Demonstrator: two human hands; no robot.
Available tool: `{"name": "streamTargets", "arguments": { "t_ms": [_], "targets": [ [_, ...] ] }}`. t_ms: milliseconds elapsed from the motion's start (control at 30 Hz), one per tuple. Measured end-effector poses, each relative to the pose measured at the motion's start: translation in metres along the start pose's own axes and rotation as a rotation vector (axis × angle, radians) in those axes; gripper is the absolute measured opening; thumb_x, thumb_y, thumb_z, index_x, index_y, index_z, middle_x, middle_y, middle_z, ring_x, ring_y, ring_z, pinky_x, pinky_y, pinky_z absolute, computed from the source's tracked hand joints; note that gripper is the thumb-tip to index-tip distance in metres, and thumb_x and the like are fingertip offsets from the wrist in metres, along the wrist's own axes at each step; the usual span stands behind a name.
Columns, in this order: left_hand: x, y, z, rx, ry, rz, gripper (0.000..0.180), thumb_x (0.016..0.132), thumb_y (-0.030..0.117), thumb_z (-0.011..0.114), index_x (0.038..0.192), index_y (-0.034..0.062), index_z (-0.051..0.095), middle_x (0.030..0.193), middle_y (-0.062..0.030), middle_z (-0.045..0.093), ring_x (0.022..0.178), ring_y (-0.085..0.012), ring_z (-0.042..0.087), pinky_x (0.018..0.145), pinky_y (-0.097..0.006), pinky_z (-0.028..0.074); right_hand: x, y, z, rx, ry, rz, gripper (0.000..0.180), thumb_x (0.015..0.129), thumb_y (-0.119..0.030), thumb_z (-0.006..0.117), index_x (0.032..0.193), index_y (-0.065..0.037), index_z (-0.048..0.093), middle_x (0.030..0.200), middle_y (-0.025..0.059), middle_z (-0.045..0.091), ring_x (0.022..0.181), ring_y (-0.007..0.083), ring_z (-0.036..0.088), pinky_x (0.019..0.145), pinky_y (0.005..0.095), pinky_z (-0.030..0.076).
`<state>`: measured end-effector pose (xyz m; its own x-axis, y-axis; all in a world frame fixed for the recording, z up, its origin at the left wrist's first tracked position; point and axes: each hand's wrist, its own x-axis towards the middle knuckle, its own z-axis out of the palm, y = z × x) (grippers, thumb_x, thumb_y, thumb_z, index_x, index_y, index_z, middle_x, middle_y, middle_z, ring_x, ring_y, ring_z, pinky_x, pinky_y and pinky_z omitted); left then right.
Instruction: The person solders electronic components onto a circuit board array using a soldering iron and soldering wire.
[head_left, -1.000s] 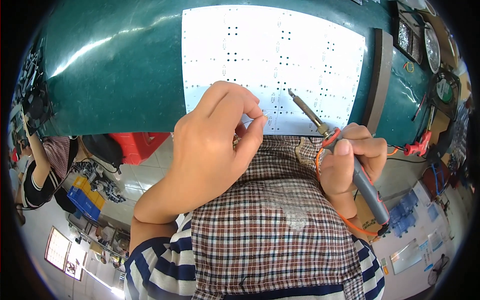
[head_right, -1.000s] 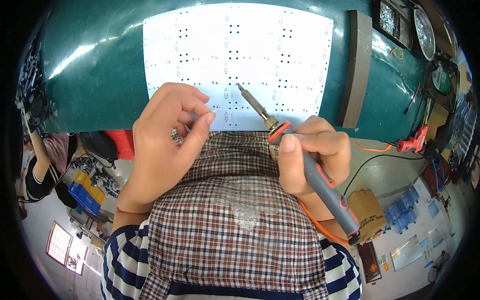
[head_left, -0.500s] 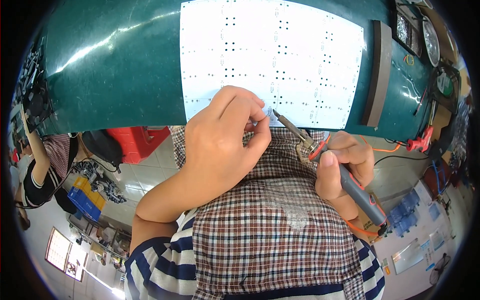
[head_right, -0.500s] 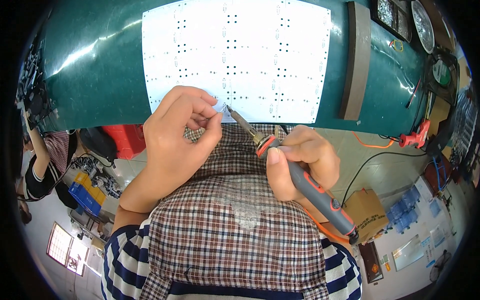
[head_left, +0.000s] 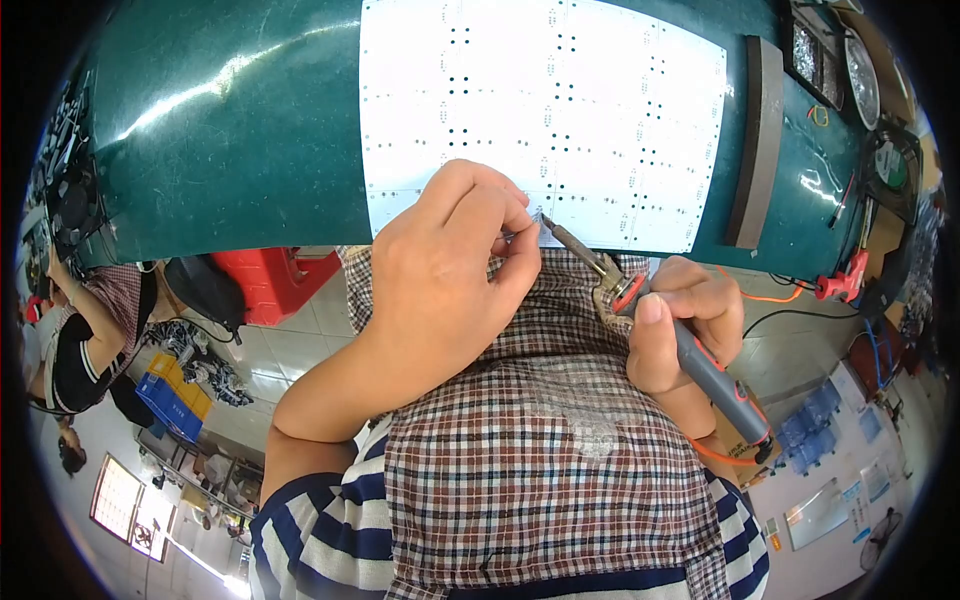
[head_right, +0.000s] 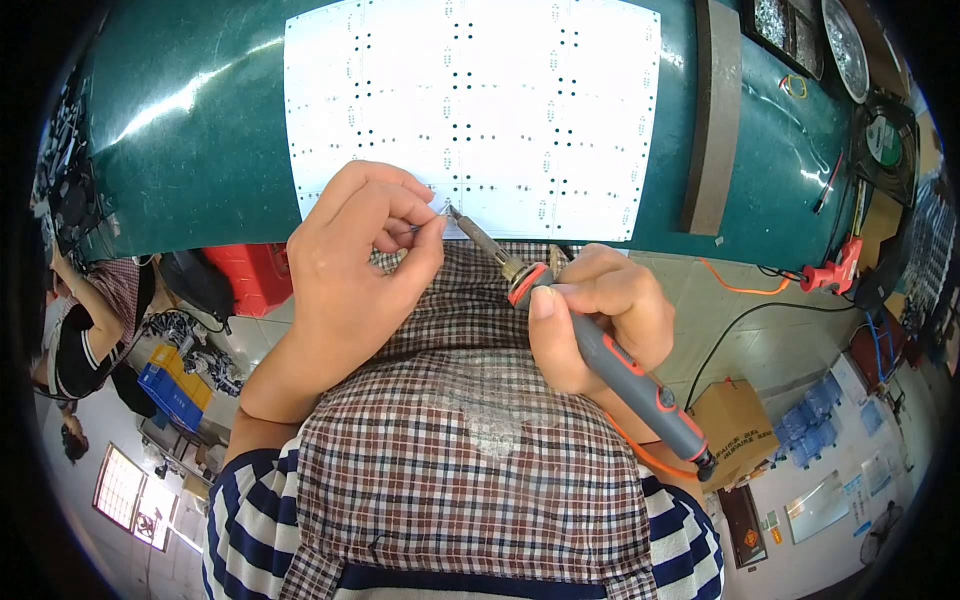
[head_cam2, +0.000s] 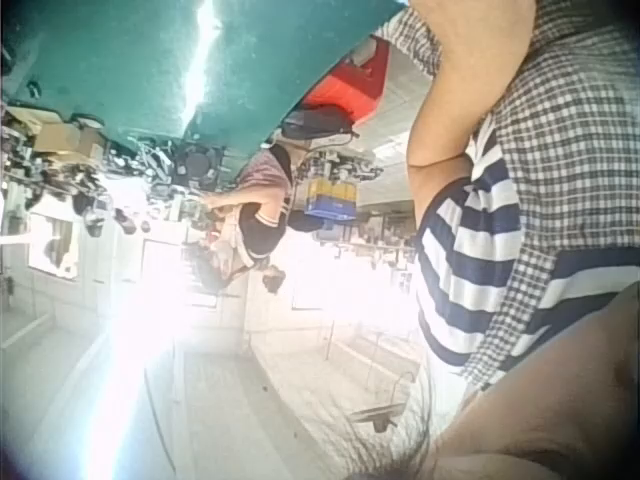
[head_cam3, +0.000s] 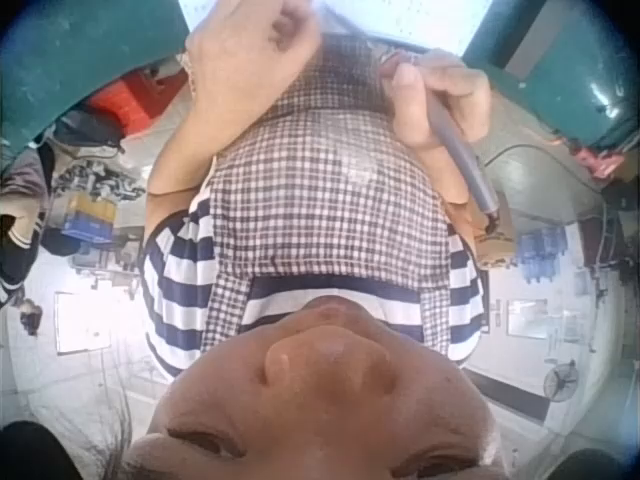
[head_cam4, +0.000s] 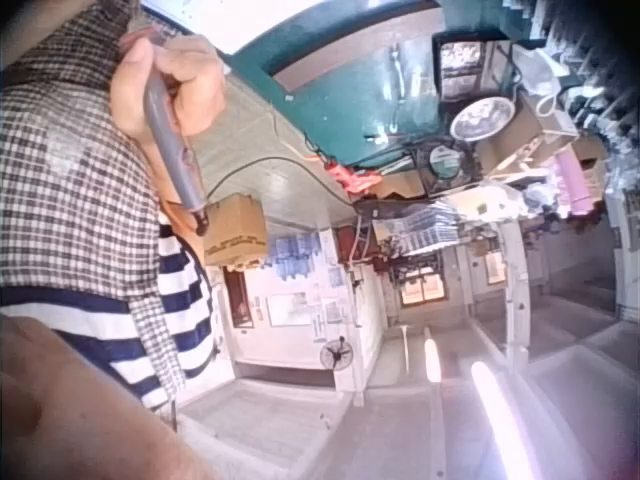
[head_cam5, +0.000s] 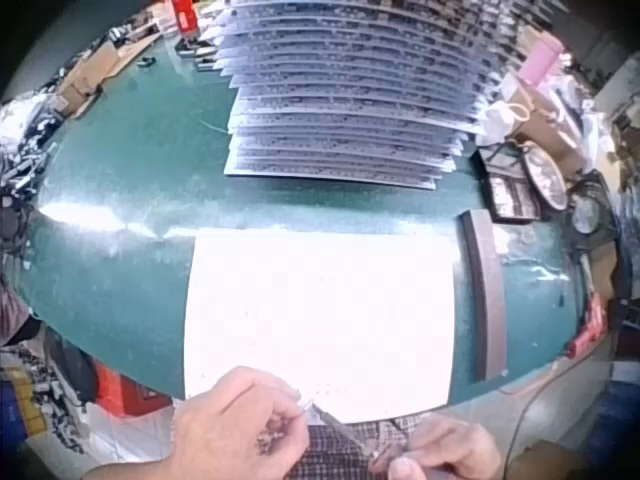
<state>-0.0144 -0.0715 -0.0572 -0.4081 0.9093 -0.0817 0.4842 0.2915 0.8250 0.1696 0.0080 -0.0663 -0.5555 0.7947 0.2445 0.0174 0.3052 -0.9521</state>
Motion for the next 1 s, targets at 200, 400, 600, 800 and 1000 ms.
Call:
{"name": "streamTargets", "arguments": {
  "t_ms": [200,400,600,800,1000],
  "targets": [
    [0.0001,0.0011,-0.0032,-0.006,-0.031,-0.013,0.013,0.074,-0.002,0.072,0.079,0.0023,0.061,0.094,-0.0051,0.063,0.065,-0.0099,0.062,0.057,-0.021,0.049,-0.0011,0.0002,0.0,0.016,-0.006,-0.001,0.021,0.079,0.002,0.067,0.083,-0.003,0.048,0.062,0.0061,0.053,0.047,0.0066,0.041,0.042,0.0231,0.03],
    [0.001,0.001,-0.0024,-0.007,-0.035,-0.007,0.013,0.074,-0.001,0.073,0.08,0.0021,0.062,0.095,-0.0051,0.062,0.065,-0.0103,0.063,0.057,-0.021,0.049,-0.0028,0.0023,0.001,0.027,0.023,0.009,0.022,0.08,0.002,0.067,0.084,-0.003,0.047,0.065,0.0068,0.054,0.049,0.0067,0.042,0.043,0.0231,0.031],
    [-0.0001,0.0006,-0.0029,-0.014,-0.036,-0.026,0.012,0.075,-0.001,0.072,0.08,0.0017,0.062,0.095,-0.0057,0.062,0.066,-0.0104,0.063,0.057,-0.021,0.049,-0.0006,0.0002,0.0024,0.013,0.015,0.03,0.021,0.08,0.002,0.067,0.084,-0.003,0.047,0.064,0.0069,0.055,0.049,0.0069,0.042,0.043,0.0233,0.031],
    [0.0,-0.0005,-0.0033,-0.006,-0.038,-0.013,0.012,0.075,-0.002,0.072,0.08,0.0014,0.062,0.095,-0.0059,0.062,0.066,-0.0102,0.063,0.057,-0.021,0.049,-0.0018,0.0032,0.0017,0.022,0.009,-0.015,0.021,0.078,0.002,0.068,0.083,-0.003,0.048,0.062,0.0064,0.053,0.047,0.0067,0.041,0.042,0.0234,0.03],
    [0.0,-0.0006,-0.0036,-0.005,-0.04,-0.008,0.012,0.074,-0.002,0.072,0.08,0.0016,0.063,0.095,-0.0056,0.062,0.067,-0.01,0.062,0.058,-0.021,0.049,-0.0033,0.0029,0.0014,0.021,0.008,-0.026,0.021,0.078,0.002,0.068,0.082,-0.003,0.048,0.061,0.006,0.052,0.046,0.007,0.04,0.041,0.0236,0.029]
  ]
}}
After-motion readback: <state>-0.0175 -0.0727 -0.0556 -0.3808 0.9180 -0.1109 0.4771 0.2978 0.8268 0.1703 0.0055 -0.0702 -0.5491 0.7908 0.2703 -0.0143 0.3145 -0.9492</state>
